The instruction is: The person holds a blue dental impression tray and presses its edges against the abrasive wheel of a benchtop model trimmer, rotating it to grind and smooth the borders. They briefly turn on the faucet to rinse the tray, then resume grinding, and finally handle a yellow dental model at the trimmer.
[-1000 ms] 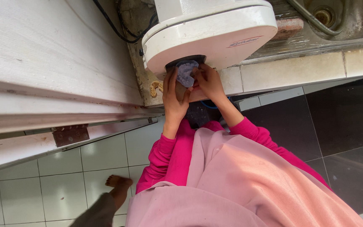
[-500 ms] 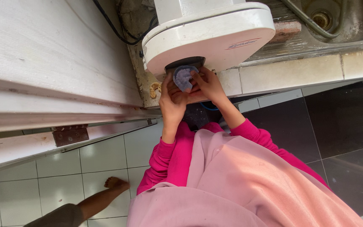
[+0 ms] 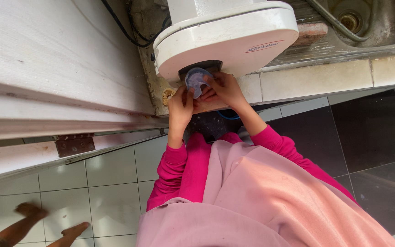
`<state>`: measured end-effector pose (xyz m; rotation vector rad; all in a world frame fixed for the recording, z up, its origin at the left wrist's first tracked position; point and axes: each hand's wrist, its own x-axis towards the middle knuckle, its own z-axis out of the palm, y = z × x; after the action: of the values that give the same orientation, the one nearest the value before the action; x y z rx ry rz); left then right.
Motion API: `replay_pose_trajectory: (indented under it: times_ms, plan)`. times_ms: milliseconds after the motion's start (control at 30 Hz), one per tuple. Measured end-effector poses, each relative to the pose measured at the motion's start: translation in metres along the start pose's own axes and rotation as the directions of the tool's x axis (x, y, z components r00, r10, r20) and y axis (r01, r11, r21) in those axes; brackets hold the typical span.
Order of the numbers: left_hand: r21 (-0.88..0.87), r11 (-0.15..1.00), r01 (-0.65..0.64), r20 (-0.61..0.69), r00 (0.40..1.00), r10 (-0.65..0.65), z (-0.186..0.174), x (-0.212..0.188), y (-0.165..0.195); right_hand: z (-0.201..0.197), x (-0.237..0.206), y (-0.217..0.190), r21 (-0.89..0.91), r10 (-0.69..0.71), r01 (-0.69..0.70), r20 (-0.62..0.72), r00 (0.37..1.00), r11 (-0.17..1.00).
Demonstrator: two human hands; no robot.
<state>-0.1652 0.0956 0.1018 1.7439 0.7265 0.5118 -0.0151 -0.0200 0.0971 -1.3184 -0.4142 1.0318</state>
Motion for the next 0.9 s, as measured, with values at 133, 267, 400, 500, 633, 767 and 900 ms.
replay_pose_trajectory:
  times_ms: [133,267,400,500,633,767,900]
  plan:
    - [-0.202,0.972,0.122,0.063,0.992,-0.111,0.000,0.006,-0.011,0.000,0.005,0.004,0.003,0.054,-0.054,-0.011,0.998,0.999]
    - [-0.399,0.890,0.220,0.188,0.970,-0.155,0.001,0.011,-0.020,0.002,0.006,0.004,-0.096,0.005,-0.012,-0.070,0.998,0.995]
    - [-0.423,0.867,0.264,0.197,0.961,-0.196,0.004,0.008,-0.023,0.005,0.006,0.001,-0.182,-0.050,0.035,-0.083,0.995,0.983]
    - [-0.462,0.834,0.302,0.222,0.950,-0.221,0.007,0.007,-0.026,0.004,0.008,-0.003,-0.278,-0.058,0.035,-0.075,0.996,0.960]
    - [-0.548,0.777,0.308,0.244,0.948,-0.204,0.013,0.007,-0.031,0.003,0.011,-0.007,-0.338,-0.080,0.050,-0.076,0.994,0.940]
    - [-0.507,0.822,0.260,0.189,0.964,-0.188,0.018,0.003,-0.033,0.002,0.012,-0.010,-0.388,-0.062,0.033,-0.063,0.996,0.921]
    - [-0.472,0.853,0.221,0.156,0.974,-0.166,0.020,0.002,-0.030,0.000,0.011,-0.012,-0.307,0.009,-0.027,-0.059,0.998,0.951]
